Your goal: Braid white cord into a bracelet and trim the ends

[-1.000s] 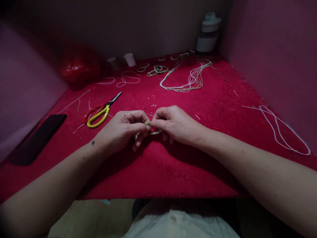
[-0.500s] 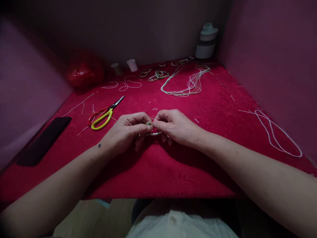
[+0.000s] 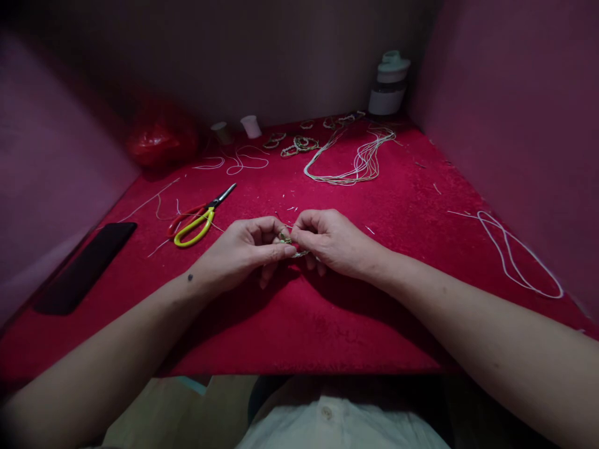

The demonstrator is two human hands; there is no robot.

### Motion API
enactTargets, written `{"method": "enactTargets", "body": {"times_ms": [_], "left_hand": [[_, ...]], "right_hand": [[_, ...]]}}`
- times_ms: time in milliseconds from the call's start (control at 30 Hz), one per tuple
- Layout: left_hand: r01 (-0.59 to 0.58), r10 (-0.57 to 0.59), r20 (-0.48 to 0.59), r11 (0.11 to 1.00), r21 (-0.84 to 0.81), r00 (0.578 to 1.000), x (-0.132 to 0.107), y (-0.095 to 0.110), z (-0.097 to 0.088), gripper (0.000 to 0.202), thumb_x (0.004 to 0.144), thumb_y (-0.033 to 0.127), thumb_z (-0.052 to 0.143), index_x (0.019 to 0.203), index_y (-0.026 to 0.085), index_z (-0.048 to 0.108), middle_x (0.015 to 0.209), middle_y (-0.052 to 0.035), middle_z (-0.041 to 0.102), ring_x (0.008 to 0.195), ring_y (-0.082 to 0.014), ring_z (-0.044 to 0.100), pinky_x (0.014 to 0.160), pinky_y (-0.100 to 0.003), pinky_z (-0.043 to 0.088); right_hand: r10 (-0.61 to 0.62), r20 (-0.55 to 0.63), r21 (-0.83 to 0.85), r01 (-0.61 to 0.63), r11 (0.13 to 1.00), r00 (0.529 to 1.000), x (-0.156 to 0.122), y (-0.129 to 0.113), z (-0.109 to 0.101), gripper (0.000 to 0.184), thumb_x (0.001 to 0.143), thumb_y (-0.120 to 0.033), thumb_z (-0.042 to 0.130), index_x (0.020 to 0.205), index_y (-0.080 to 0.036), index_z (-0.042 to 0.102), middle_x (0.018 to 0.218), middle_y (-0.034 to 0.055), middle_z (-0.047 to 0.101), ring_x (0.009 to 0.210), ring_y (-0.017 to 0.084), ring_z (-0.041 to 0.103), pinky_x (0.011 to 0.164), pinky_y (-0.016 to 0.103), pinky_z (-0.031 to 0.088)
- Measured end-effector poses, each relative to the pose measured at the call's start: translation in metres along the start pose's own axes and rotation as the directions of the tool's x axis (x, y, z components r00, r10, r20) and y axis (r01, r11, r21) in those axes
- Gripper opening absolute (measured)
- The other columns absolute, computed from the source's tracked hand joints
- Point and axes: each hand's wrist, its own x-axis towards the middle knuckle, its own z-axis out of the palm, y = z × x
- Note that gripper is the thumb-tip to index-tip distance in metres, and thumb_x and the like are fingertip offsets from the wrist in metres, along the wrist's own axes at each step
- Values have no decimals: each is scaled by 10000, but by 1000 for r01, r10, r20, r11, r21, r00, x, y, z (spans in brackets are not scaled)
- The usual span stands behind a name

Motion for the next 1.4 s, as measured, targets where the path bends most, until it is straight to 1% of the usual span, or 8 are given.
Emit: {"method": "enactTargets", "body": {"times_ms": [167,433,733,800,933,1033,1233,1400], "left_hand": [[-4,4,-3,1000,16,1000,-2,0,-1,197,825,306,624,729,153,543,437,48,525,331,-68,475,348,-150,398],[87,-87,-25,996,-17,996,-3,6,0,132,840,220,561,740,138,590,475,14,582,387,-110,563,400,-207,502],[38,-31,-66,994,102,997,-4,7,-1,151,837,207,550,711,139,597,423,35,537,339,-78,490,347,-157,404],[32,-29,-83,998,45,996,-4,6,-3,141,829,211,566,706,145,586,419,41,525,329,-72,459,323,-155,371],[-6,-13,-108,985,-173,994,-3,10,-6,180,825,249,601,679,157,551,465,49,523,325,-59,438,293,-153,314],[-20,-22,-133,952,-306,991,-2,16,-8,154,797,234,640,692,153,561,531,52,542,346,-43,464,296,-139,286],[-2,-24,-52,892,-452,998,2,25,-14,100,795,155,609,706,110,598,568,36,558,327,17,345,319,-109,221],[39,-45,3,849,-526,999,6,27,-14,135,831,132,566,704,95,592,603,27,559,338,22,336,325,-103,266]], "right_hand": [[23,1,-30,-23,999,1000,0,0,0,192,909,-143,493,719,-160,522,482,-37,537,384,76,493,383,173,368],[22,1,-40,-22,999,1000,1,0,0,191,923,-177,491,737,-159,530,477,-40,536,377,79,488,379,178,369],[3,-20,-24,-4,1000,1000,-1,-4,0,183,912,-183,513,732,-155,528,465,-41,529,372,69,481,373,165,364],[-5,-32,42,6,999,999,-1,-3,0,175,910,-206,518,744,-155,531,484,-31,546,382,72,496,377,165,382],[1,-33,334,10,943,999,2,1,-4,37,850,-183,529,832,-162,553,593,-2,611,450,99,560,409,194,459],[-6,16,453,-2,892,1000,4,5,-4,208,703,-82,567,895,-162,583,621,-2,627,486,118,589,416,206,481],[-91,56,348,66,935,994,2,6,5,291,681,-96,630,965,-155,612,676,-5,664,423,92,565,367,187,455],[-111,104,328,71,942,988,2,10,7,375,749,-151,636,1121,-183,604,621,-22,656,400,99,553,367,195,458]]}}
